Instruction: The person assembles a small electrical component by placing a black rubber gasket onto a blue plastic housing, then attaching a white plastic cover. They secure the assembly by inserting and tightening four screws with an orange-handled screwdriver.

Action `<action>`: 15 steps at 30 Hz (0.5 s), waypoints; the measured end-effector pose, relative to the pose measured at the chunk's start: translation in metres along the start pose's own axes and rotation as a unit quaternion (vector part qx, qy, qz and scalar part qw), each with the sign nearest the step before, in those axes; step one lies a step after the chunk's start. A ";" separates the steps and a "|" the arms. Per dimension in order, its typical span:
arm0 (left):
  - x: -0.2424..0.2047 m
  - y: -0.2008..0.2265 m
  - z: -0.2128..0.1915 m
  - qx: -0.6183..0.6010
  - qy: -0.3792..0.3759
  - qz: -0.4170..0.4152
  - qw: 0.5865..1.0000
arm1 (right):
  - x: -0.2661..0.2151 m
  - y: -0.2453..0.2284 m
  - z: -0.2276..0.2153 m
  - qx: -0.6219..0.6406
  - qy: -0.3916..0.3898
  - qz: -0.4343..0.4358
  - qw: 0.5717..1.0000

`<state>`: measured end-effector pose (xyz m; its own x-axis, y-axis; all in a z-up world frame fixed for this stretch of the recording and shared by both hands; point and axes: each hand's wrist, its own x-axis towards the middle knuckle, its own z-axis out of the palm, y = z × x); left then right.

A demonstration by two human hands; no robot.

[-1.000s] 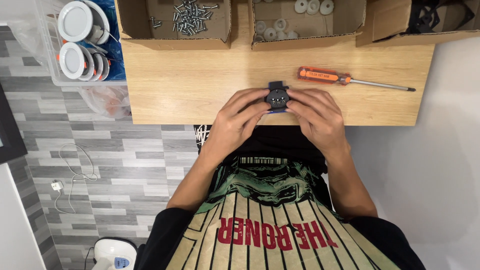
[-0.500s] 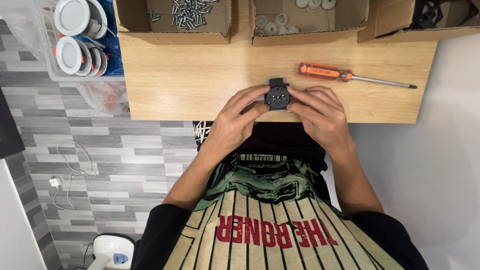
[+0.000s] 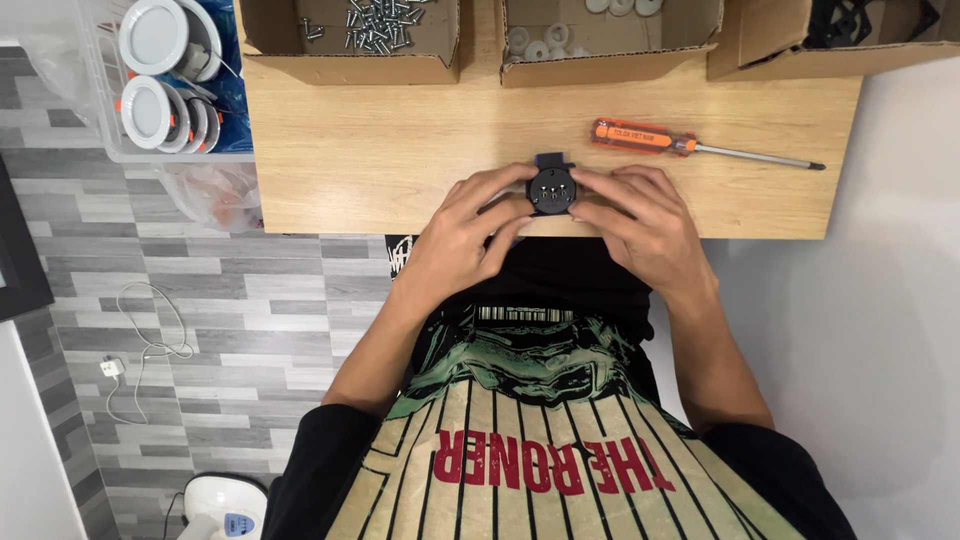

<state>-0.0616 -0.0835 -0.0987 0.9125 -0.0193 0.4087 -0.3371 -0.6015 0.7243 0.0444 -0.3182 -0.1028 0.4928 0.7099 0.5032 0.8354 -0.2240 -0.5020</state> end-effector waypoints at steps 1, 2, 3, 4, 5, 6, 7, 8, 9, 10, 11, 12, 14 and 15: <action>0.000 0.000 0.000 -0.012 0.002 -0.003 1.000 | -0.001 0.001 0.000 0.010 -0.001 0.008 1.000; -0.002 0.001 0.000 -0.025 0.003 -0.008 1.000 | -0.003 0.001 0.000 0.020 -0.002 0.017 1.000; 0.000 0.004 0.000 -0.025 0.003 -0.007 1.000 | -0.004 0.001 -0.001 0.020 -0.002 0.017 1.000; 0.003 0.006 0.000 -0.022 0.010 -0.016 1.000 | -0.004 0.001 -0.001 0.031 -0.002 0.026 0.999; 0.006 0.008 0.000 -0.018 0.017 -0.024 0.999 | -0.005 0.002 -0.001 0.043 -0.003 0.035 0.998; 0.006 0.007 0.002 -0.018 0.018 -0.022 0.999 | -0.002 -0.001 -0.002 0.042 -0.002 0.034 0.999; 0.006 0.006 0.003 -0.029 0.022 -0.028 0.999 | 0.001 -0.003 -0.003 0.054 0.005 0.052 0.997; 0.005 0.005 0.005 -0.039 0.026 -0.036 0.998 | 0.003 -0.005 -0.003 0.067 0.010 0.070 0.995; 0.004 0.003 0.006 -0.039 0.026 -0.035 0.998 | 0.004 -0.005 -0.003 0.067 0.011 0.070 0.995; 0.003 0.001 0.007 -0.071 0.033 -0.046 0.996 | 0.005 -0.005 -0.003 0.088 0.022 0.097 0.991; 0.002 -0.001 0.008 -0.103 0.039 -0.057 0.992 | 0.006 -0.005 -0.003 0.108 0.034 0.125 0.986; 0.004 0.001 0.007 -0.102 0.039 -0.057 0.992 | 0.007 -0.004 -0.003 0.108 0.034 0.124 0.986; 0.006 0.004 0.004 -0.120 0.043 -0.066 0.990 | 0.010 -0.002 -0.003 0.141 0.042 0.143 0.979; 0.005 0.005 0.004 -0.120 0.043 -0.067 0.990 | 0.011 -0.003 -0.003 0.142 0.042 0.144 0.978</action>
<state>-0.0577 -0.0905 -0.0950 0.9331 0.1215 0.3384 -0.2692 -0.3876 0.8817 0.0479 -0.3117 -0.0939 0.7258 0.5842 0.3632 0.5641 -0.2032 -0.8003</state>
